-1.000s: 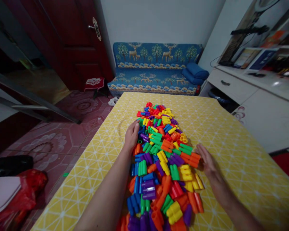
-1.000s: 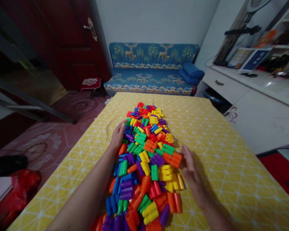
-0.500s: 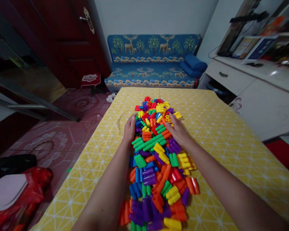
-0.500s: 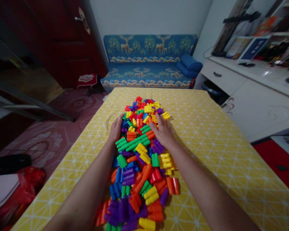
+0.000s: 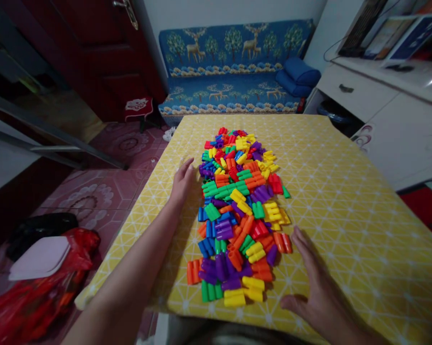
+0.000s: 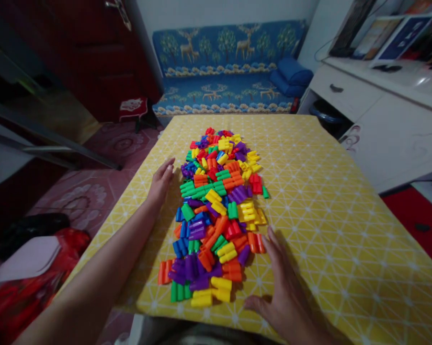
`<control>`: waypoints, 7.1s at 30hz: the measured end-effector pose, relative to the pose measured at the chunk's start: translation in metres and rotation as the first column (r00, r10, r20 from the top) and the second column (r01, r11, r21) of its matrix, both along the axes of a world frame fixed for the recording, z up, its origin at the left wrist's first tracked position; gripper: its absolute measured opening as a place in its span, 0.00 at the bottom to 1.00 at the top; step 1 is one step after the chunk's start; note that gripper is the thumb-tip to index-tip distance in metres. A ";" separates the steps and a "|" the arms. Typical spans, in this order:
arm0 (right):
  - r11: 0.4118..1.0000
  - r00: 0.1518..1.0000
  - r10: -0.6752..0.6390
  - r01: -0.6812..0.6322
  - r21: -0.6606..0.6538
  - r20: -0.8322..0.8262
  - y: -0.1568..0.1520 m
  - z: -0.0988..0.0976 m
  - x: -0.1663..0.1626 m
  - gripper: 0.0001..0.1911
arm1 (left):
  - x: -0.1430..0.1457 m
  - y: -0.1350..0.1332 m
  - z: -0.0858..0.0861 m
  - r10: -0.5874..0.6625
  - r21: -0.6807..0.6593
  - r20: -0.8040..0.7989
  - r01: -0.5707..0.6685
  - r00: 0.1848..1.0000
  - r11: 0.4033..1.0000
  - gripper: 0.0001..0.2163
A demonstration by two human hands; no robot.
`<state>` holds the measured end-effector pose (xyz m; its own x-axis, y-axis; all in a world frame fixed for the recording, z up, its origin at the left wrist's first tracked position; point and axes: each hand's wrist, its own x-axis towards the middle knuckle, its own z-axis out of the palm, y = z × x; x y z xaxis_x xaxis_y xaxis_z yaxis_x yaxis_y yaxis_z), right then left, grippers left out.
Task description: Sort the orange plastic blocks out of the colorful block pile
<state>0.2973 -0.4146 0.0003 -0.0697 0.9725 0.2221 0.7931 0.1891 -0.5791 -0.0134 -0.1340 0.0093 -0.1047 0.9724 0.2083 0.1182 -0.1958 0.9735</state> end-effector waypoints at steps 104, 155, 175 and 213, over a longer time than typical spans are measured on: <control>0.998 0.228 -0.060 0.028 -0.055 -0.972 0.189 0.056 -0.052 0.20 | 0.057 -0.053 0.053 0.071 -0.043 0.354 -0.059 0.933 0.997 0.19; 1.000 0.394 -0.016 0.010 -0.014 -0.919 0.190 0.052 -0.057 0.25 | 0.076 -0.069 0.056 -0.074 0.122 -0.109 0.087 0.991 0.989 0.09; 0.988 0.162 0.003 0.154 0.028 -0.987 0.189 0.055 -0.061 0.22 | 0.074 -0.068 0.055 -0.055 0.129 -0.065 0.063 0.996 0.990 0.08; 0.933 0.902 -0.341 0.358 0.019 -0.264 0.227 -0.012 0.050 0.39 | -0.005 0.017 -0.006 -0.062 -0.016 -0.171 0.060 0.983 0.998 0.27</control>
